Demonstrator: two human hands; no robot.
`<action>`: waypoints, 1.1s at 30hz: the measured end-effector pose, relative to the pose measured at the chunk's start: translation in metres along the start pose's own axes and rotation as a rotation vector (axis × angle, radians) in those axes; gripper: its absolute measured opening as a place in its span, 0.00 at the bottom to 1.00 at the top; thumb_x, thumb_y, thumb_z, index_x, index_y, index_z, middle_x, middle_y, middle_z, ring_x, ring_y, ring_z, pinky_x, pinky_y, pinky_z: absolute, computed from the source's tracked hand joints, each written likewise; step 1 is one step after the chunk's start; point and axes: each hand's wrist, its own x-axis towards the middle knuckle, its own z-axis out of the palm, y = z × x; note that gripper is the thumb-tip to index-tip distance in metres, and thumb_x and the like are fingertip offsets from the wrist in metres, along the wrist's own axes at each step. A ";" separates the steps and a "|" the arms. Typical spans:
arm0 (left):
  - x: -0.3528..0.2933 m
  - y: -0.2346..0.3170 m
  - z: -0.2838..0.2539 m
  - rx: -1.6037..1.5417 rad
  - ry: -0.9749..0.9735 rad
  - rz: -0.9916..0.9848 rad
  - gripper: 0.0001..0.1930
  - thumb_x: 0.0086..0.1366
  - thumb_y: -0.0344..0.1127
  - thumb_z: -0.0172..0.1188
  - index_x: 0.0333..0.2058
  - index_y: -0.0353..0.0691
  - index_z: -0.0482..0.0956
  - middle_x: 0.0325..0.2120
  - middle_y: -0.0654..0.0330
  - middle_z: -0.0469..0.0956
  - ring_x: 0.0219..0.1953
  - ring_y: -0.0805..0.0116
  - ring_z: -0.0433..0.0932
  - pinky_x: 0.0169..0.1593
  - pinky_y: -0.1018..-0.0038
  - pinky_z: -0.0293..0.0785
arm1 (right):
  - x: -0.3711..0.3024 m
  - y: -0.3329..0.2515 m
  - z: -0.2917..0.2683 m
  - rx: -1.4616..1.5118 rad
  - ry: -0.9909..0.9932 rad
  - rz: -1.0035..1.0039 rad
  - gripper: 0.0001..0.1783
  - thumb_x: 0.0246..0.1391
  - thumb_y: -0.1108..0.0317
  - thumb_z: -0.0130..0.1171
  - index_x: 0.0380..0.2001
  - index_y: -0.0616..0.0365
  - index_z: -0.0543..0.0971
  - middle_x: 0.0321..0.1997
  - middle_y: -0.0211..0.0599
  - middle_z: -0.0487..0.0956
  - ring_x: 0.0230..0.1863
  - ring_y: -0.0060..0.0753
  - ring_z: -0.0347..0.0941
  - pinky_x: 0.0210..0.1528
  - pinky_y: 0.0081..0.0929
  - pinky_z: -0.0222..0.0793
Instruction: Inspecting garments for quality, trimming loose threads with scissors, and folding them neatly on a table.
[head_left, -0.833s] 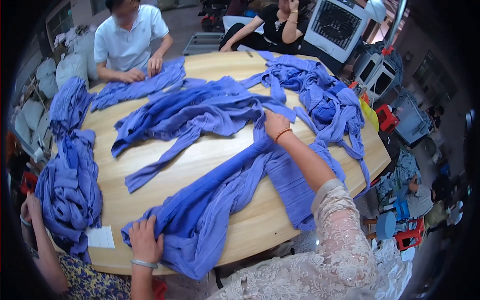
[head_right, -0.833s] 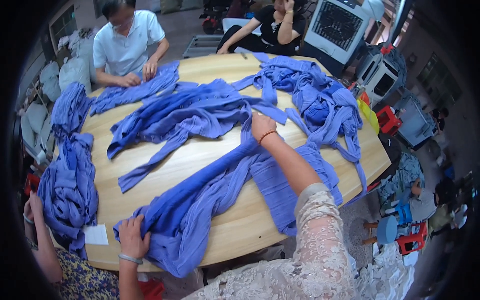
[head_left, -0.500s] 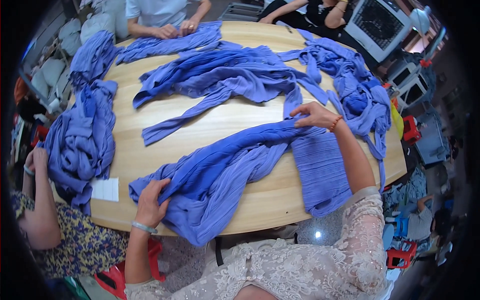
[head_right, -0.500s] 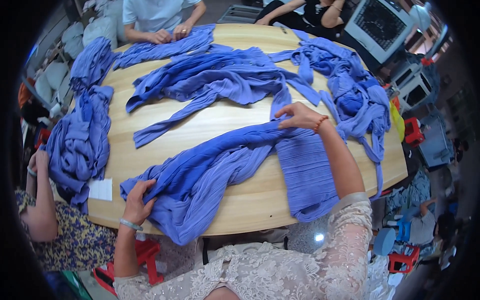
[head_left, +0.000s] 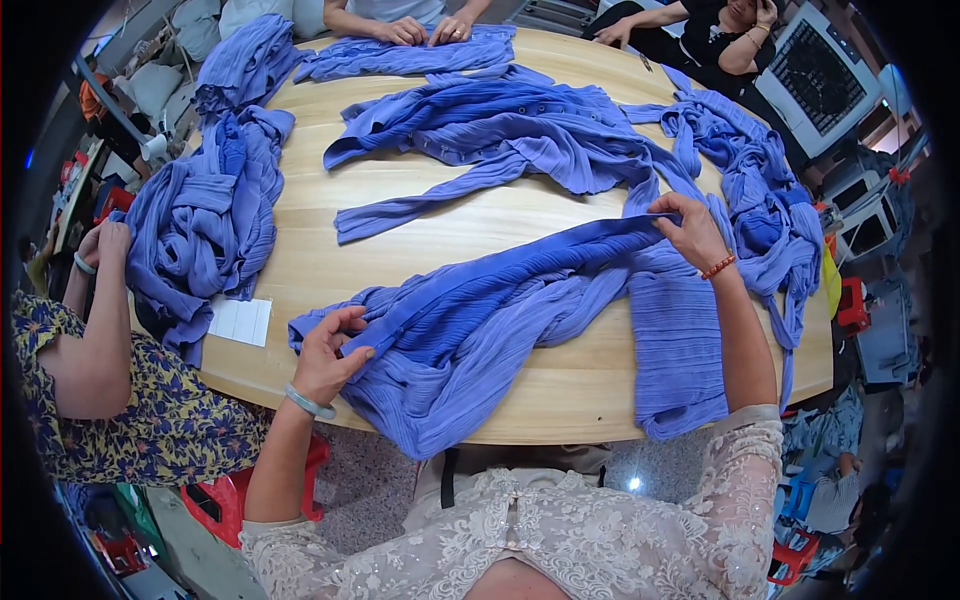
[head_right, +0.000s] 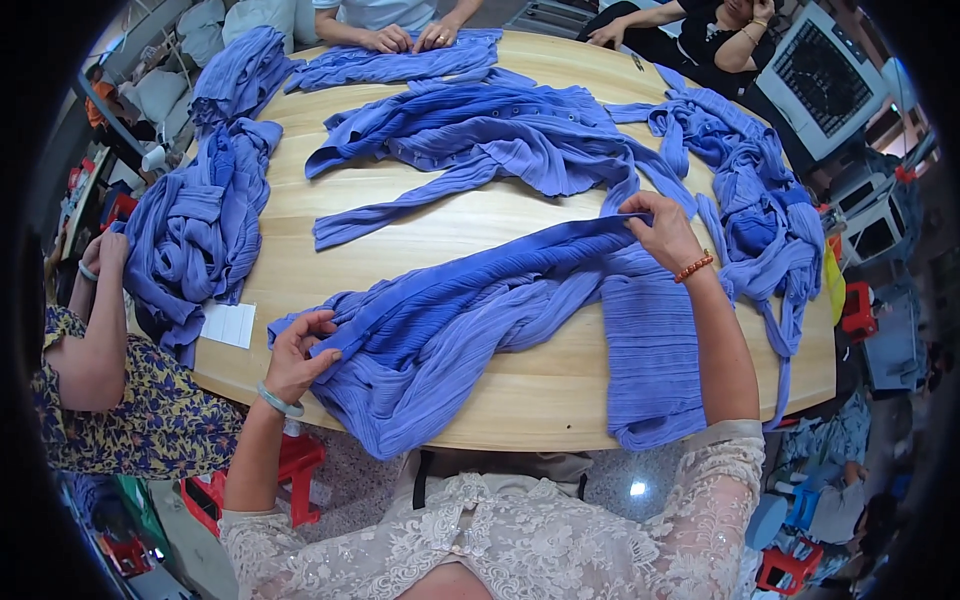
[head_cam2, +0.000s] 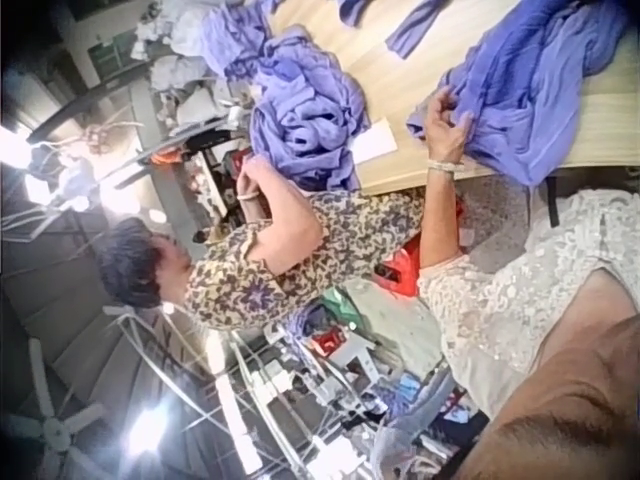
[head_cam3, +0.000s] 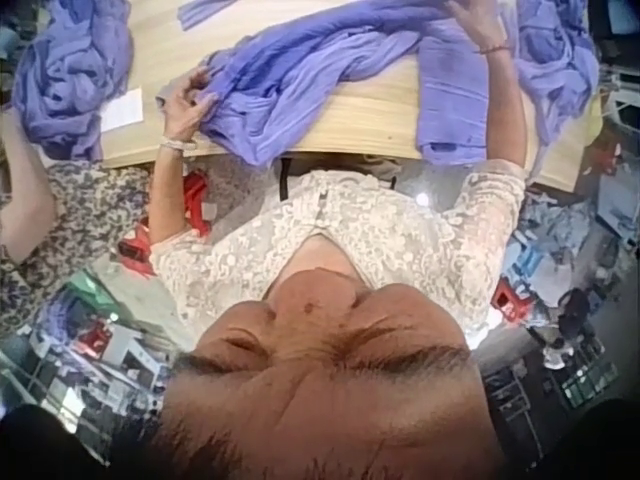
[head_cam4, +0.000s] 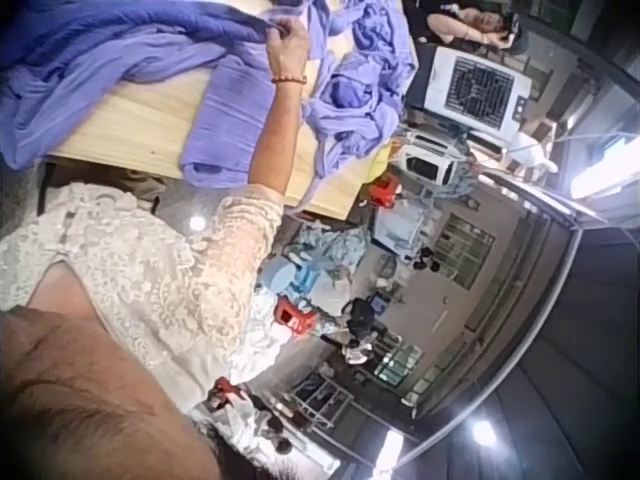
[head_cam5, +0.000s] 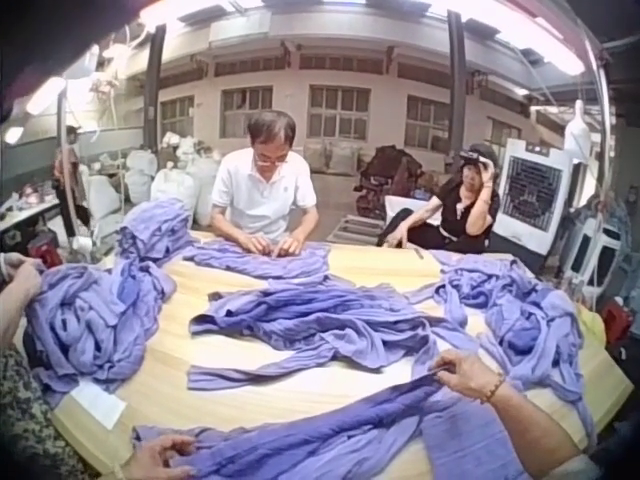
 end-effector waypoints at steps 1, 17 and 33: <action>-0.001 0.003 0.002 -0.002 0.000 -0.002 0.31 0.49 0.22 0.68 0.54 0.37 0.70 0.41 0.63 0.72 0.32 0.81 0.70 0.37 0.84 0.70 | 0.000 0.002 0.001 -0.016 0.021 -0.004 0.09 0.47 0.75 0.59 0.35 0.62 0.80 0.33 0.38 0.81 0.36 0.31 0.77 0.43 0.26 0.71; -0.065 0.043 -0.041 1.100 0.153 0.541 0.16 0.40 0.16 0.57 0.31 0.37 0.73 0.34 0.52 0.71 0.41 0.51 0.70 0.46 0.61 0.66 | -0.024 0.017 0.004 -0.175 0.095 -0.392 0.08 0.39 0.81 0.57 0.23 0.54 0.77 0.30 0.34 0.76 0.39 0.39 0.70 0.44 0.31 0.68; -0.081 0.018 -0.033 1.296 0.204 0.378 0.11 0.47 0.20 0.59 0.32 0.37 0.72 0.36 0.52 0.71 0.49 0.48 0.69 0.53 0.57 0.63 | -0.047 -0.003 0.027 -0.546 -0.160 -0.334 0.07 0.41 0.73 0.57 0.25 0.48 0.82 0.39 0.30 0.76 0.48 0.36 0.68 0.53 0.36 0.60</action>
